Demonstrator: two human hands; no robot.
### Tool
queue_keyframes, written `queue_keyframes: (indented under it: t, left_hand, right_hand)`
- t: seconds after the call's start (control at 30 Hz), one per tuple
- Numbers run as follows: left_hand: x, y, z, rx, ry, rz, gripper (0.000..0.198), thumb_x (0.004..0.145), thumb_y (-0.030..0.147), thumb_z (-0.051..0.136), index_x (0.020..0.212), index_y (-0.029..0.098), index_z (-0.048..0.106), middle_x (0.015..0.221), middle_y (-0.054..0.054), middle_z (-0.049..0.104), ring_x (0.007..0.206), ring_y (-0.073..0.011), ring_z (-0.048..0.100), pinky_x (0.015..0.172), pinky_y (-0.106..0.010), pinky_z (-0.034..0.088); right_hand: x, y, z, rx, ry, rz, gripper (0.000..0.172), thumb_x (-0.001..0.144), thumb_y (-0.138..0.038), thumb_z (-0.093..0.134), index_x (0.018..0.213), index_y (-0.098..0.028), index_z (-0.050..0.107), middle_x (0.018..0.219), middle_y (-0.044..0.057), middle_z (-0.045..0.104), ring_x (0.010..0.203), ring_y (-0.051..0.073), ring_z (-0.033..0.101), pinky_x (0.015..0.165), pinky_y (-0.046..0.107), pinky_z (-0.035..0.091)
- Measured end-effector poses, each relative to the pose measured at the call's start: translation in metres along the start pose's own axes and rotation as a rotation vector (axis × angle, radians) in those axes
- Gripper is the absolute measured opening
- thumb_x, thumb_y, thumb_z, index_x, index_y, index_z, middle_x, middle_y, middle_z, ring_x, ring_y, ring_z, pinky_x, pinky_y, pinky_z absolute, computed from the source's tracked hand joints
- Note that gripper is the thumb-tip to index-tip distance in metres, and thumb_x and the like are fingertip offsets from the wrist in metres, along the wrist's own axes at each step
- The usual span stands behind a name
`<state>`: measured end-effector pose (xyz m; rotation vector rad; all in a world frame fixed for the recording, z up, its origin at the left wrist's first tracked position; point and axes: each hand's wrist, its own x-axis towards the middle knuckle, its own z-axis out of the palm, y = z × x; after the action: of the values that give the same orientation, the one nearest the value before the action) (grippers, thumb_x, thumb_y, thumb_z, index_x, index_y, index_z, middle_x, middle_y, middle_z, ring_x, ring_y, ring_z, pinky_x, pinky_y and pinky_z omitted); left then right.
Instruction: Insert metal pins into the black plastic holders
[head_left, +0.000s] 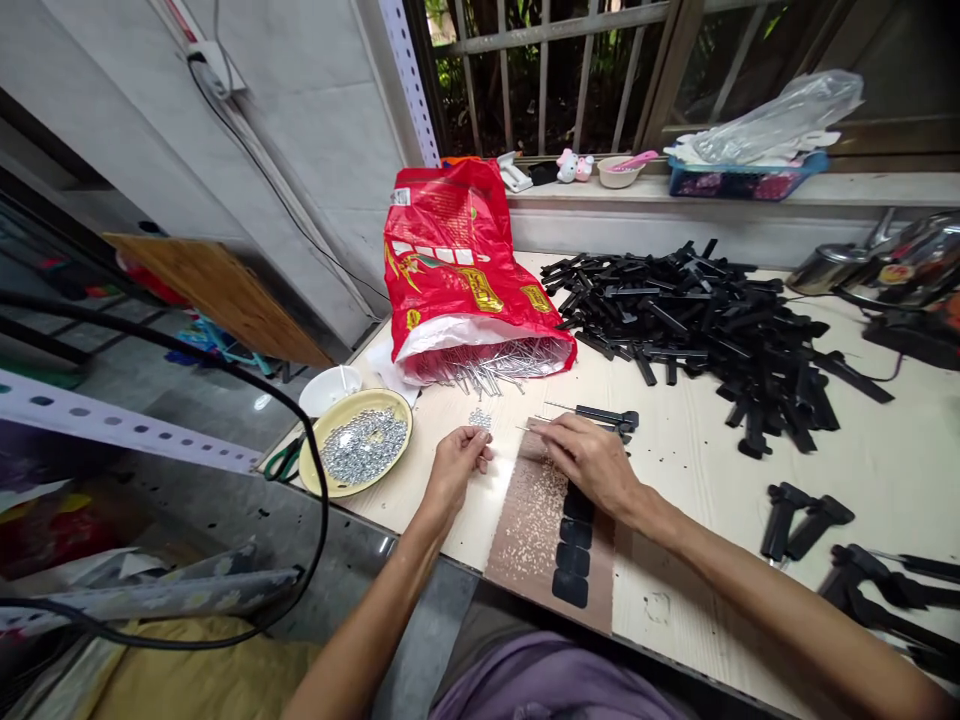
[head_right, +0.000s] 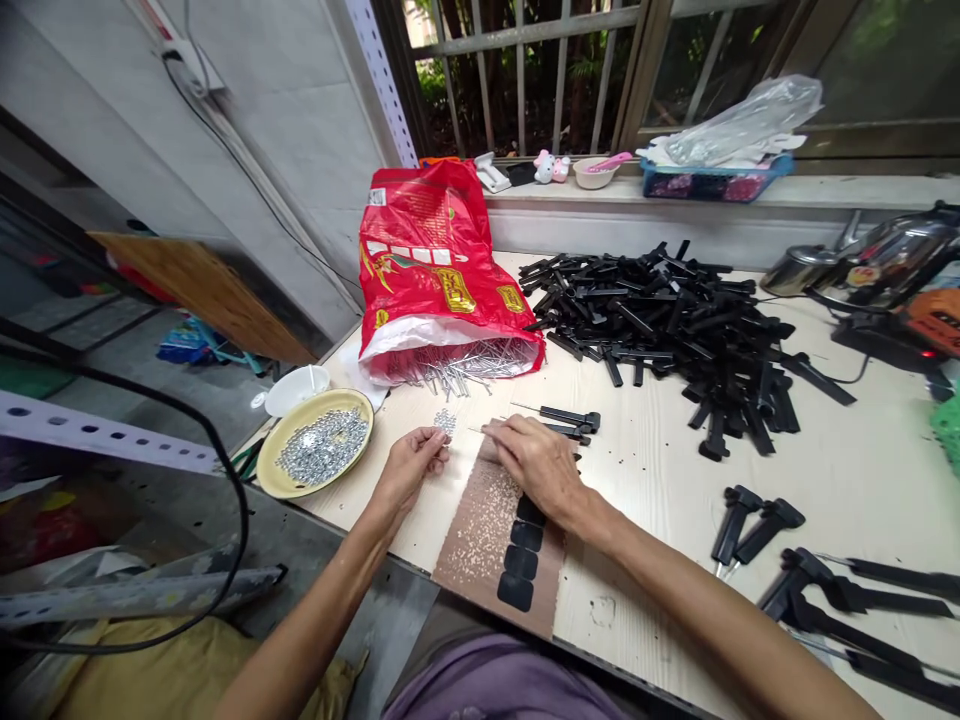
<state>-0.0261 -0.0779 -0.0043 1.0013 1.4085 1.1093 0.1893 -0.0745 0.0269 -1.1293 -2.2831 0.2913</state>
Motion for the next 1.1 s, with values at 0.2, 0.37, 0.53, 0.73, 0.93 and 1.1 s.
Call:
queue_keyframes:
  t: [0.2, 0.37, 0.53, 0.73, 0.93, 1.1]
  left_hand:
    - [-0.022, 0.018, 0.035, -0.400, -0.099, -0.119, 0.037, 0.061, 0.034, 0.079, 0.081, 0.011, 0.058, 0.065, -0.002, 0.064, 0.058, -0.0099, 0.060, 0.061, -0.022, 0.048]
    - [-0.030, 0.021, 0.043, -0.432, -0.144, -0.107, 0.031, 0.065, 0.031, 0.077, 0.080, 0.011, 0.059, 0.065, -0.002, 0.065, 0.060, -0.0098, 0.060, 0.063, -0.022, 0.048]
    - [-0.033, 0.019, 0.042, -0.287, -0.122, 0.025, 0.025, 0.069, 0.029, 0.075, 0.079, 0.011, 0.062, 0.067, -0.002, 0.066, 0.064, -0.0102, 0.060, 0.067, -0.022, 0.048]
    - [-0.032, 0.021, 0.042, -0.181, -0.209, 0.076, 0.023, 0.073, 0.031, 0.071, 0.081, 0.011, 0.064, 0.069, -0.003, 0.067, 0.066, -0.0107, 0.061, 0.069, -0.023, 0.048]
    - [-0.028, 0.016, 0.046, -0.205, -0.242, -0.026, 0.030, 0.067, 0.032, 0.075, 0.086, 0.012, 0.064, 0.064, -0.001, 0.065, 0.058, -0.0102, 0.060, 0.059, -0.021, 0.048]
    - [-0.031, 0.012, 0.053, -0.201, -0.265, -0.079, 0.031, 0.066, 0.032, 0.076, 0.087, 0.011, 0.066, 0.062, -0.001, 0.065, 0.056, -0.0094, 0.058, 0.057, -0.020, 0.046]
  right_hand:
    - [-0.014, -0.013, 0.004, -0.051, 0.004, 0.015, 0.026, 0.094, -0.022, 0.044, 0.113, -0.023, 0.062, 0.095, 0.003, 0.064, 0.089, 0.015, 0.059, 0.067, 0.024, 0.043]
    - [-0.024, -0.014, -0.004, -0.166, 0.012, 0.046, 0.022, 0.094, -0.026, 0.045, 0.106, -0.023, 0.064, 0.092, 0.003, 0.064, 0.082, 0.015, 0.058, 0.065, 0.025, 0.039]
    - [-0.029, -0.019, -0.013, -0.249, 0.023, 0.042, 0.024, 0.095, -0.027, 0.042, 0.101, -0.022, 0.065, 0.089, 0.004, 0.065, 0.079, 0.015, 0.056, 0.066, 0.025, 0.036]
    - [-0.034, -0.021, -0.020, -0.257, -0.003, 0.095, 0.024, 0.096, -0.027, 0.042, 0.101, -0.022, 0.065, 0.088, 0.002, 0.064, 0.079, 0.014, 0.055, 0.067, 0.025, 0.035]
    - [-0.041, -0.017, -0.021, -0.273, -0.015, 0.092, 0.024, 0.096, -0.028, 0.041, 0.101, -0.024, 0.065, 0.089, 0.002, 0.065, 0.080, 0.015, 0.055, 0.067, 0.025, 0.035]
    - [-0.047, -0.013, -0.013, -0.214, 0.022, 0.135, 0.022, 0.095, -0.026, 0.042, 0.097, -0.020, 0.063, 0.087, 0.004, 0.065, 0.079, 0.015, 0.057, 0.066, 0.026, 0.038]
